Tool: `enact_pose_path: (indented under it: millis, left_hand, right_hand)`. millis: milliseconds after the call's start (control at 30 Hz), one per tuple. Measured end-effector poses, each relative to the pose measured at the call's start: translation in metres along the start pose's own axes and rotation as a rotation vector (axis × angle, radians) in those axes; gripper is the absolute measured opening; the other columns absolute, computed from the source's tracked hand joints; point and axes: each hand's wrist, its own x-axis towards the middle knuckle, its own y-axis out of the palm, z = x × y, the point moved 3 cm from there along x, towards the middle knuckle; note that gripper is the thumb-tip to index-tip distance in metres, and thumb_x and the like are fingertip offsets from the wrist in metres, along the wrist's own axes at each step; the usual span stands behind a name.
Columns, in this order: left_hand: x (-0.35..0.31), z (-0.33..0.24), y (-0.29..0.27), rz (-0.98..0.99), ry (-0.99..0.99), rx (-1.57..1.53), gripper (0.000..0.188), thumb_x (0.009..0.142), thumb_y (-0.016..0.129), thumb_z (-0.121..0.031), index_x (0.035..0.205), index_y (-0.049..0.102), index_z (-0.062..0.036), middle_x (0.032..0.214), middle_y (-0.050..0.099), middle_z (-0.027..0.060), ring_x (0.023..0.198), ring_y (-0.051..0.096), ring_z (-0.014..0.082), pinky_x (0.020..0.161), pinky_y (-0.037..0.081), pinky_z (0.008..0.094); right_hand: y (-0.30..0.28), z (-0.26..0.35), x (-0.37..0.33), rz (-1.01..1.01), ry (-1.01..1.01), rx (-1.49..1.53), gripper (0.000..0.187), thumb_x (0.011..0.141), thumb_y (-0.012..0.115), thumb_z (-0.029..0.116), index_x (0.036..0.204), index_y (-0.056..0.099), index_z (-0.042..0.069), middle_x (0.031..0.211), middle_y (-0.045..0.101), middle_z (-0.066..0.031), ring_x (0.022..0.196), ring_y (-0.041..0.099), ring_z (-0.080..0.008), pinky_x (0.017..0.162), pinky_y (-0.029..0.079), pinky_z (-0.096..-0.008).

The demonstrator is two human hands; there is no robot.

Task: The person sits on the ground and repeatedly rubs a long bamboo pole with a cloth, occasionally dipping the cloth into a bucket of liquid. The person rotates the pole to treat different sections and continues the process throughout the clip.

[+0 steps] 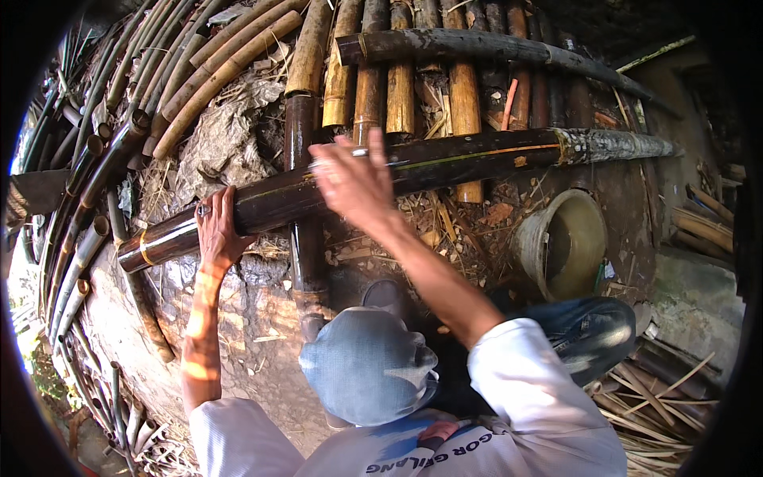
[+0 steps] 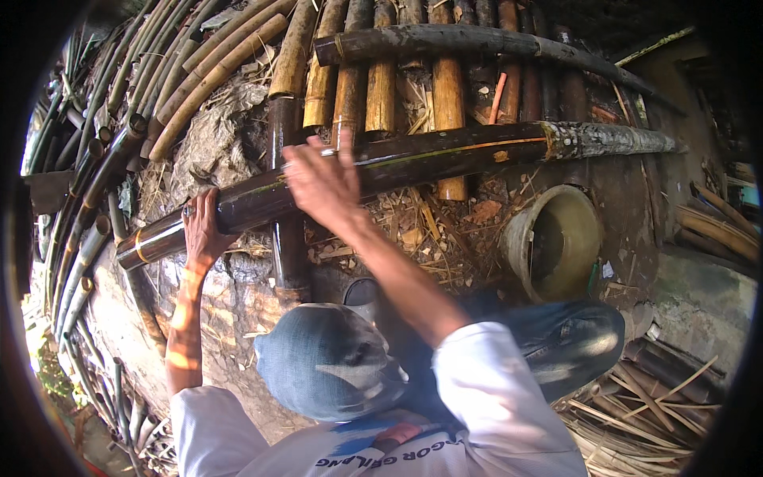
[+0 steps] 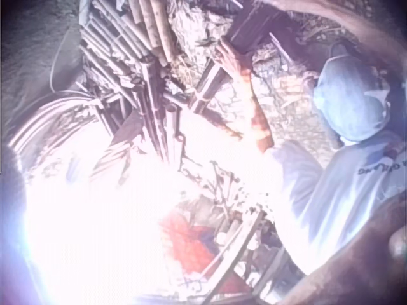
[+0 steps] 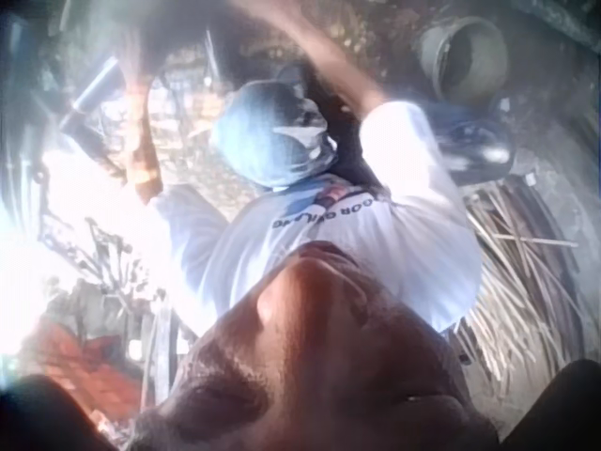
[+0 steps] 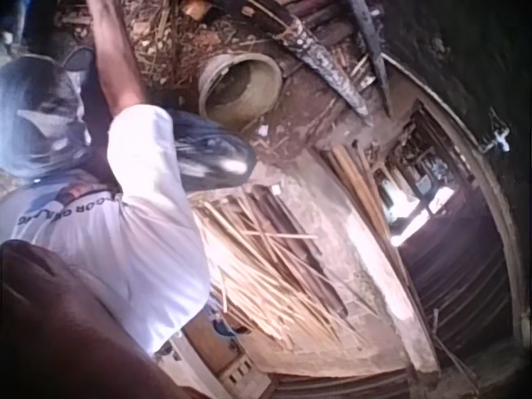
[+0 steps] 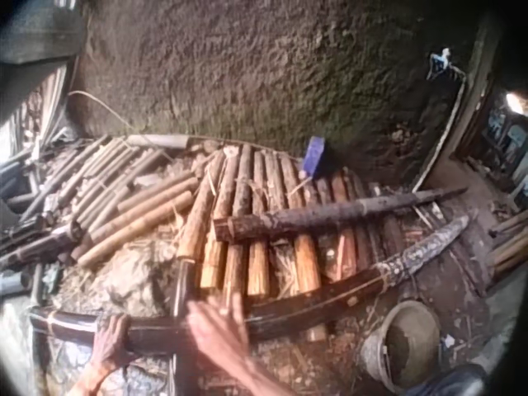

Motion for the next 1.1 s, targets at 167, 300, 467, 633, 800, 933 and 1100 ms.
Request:
enact_pose_path:
  millis: [167,300,467,633,800,933,1100]
  left_hand:
    - [-0.011,0.004,0.002,-0.030,-0.026,0.001,0.119,0.053,0.099,-0.028,0.153,0.039,-0.0077,0.147,0.050,0.0119,0.139,0.046,0.0326,0.121,0.026,0.0525]
    - [-0.011,-0.007,0.006,-0.152,-0.021,0.027,0.118,0.051,0.098,-0.022,0.153,0.039,-0.0072,0.147,0.050,0.0127,0.141,0.045,0.0323,0.123,0.025,0.0529]
    - [0.018,-0.026,-0.002,-0.270,0.045,-0.007,0.115,0.054,0.095,-0.017,0.153,0.039,-0.0065,0.147,0.050,0.0145,0.142,0.043,0.0333,0.123,0.025,0.0532]
    - [0.004,-0.008,-0.002,-0.201,0.003,-0.003,0.110,0.057,0.094,-0.016,0.152,0.040,-0.0062,0.149,0.049,0.0146,0.144,0.042,0.0319,0.124,0.025,0.0526]
    - [0.019,-0.017,-0.002,-0.190,0.008,-0.027,0.118,0.052,0.097,-0.016,0.154,0.038,-0.0078,0.150,0.048,0.0131,0.144,0.042,0.0309,0.124,0.024,0.0529]
    - [0.013,-0.013,-0.001,-0.210,-0.017,0.002,0.116,0.054,0.095,-0.014,0.154,0.038,-0.0076,0.150,0.048,0.0134,0.144,0.042,0.0317,0.124,0.024,0.0529]
    - [0.031,-0.016,-0.006,-0.226,0.037,0.005,0.111,0.057,0.093,-0.014,0.153,0.038,-0.0072,0.149,0.049,0.0137,0.144,0.042,0.0327,0.124,0.024,0.0524]
  right_hand:
    - [-0.161,-0.245,-0.041,-0.120,0.283,-0.484,0.024,0.103,0.057,0.031,0.115,0.069,0.013,0.096,0.071,-0.0135,0.094,0.068,-0.0375,0.088,0.050,-0.0531]
    - [-0.144,-0.235,-0.027,0.175,0.708,-0.313,0.026,0.103,0.057,0.032,0.113,0.068,0.011,0.094,0.070,-0.0166,0.086,0.070,-0.0376,0.078,0.054,-0.0523]
    - [0.024,0.036,0.017,0.029,0.137,0.068,0.022,0.099,0.061,0.021,0.110,0.074,0.007,0.122,0.070,-0.0154,0.130,0.056,-0.0286,0.115,0.038,-0.0579]
    - [-0.025,-0.041,0.007,0.038,0.226,-0.073,0.025,0.099,0.063,0.022,0.122,0.070,0.015,0.123,0.071,-0.0124,0.122,0.063,-0.0320,0.124,0.020,-0.0637]
    - [-0.181,-0.268,-0.042,0.042,0.604,-0.616,0.029,0.104,0.053,0.025,0.130,0.064,0.017,0.138,0.060,-0.0158,0.135,0.052,-0.0386,0.121,0.025,-0.0628]
    - [-0.083,-0.160,-0.018,0.075,0.532,-0.273,0.037,0.091,0.072,0.037,0.120,0.069,0.014,0.119,0.071,-0.0151,0.116,0.066,-0.0377,0.110,0.039,-0.0639]
    - [0.032,0.008,0.009,0.003,0.075,-0.076,0.043,0.096,0.070,0.030,0.133,0.067,0.008,0.136,0.067,-0.0102,0.148,0.042,-0.0343,0.125,0.014,-0.0675]
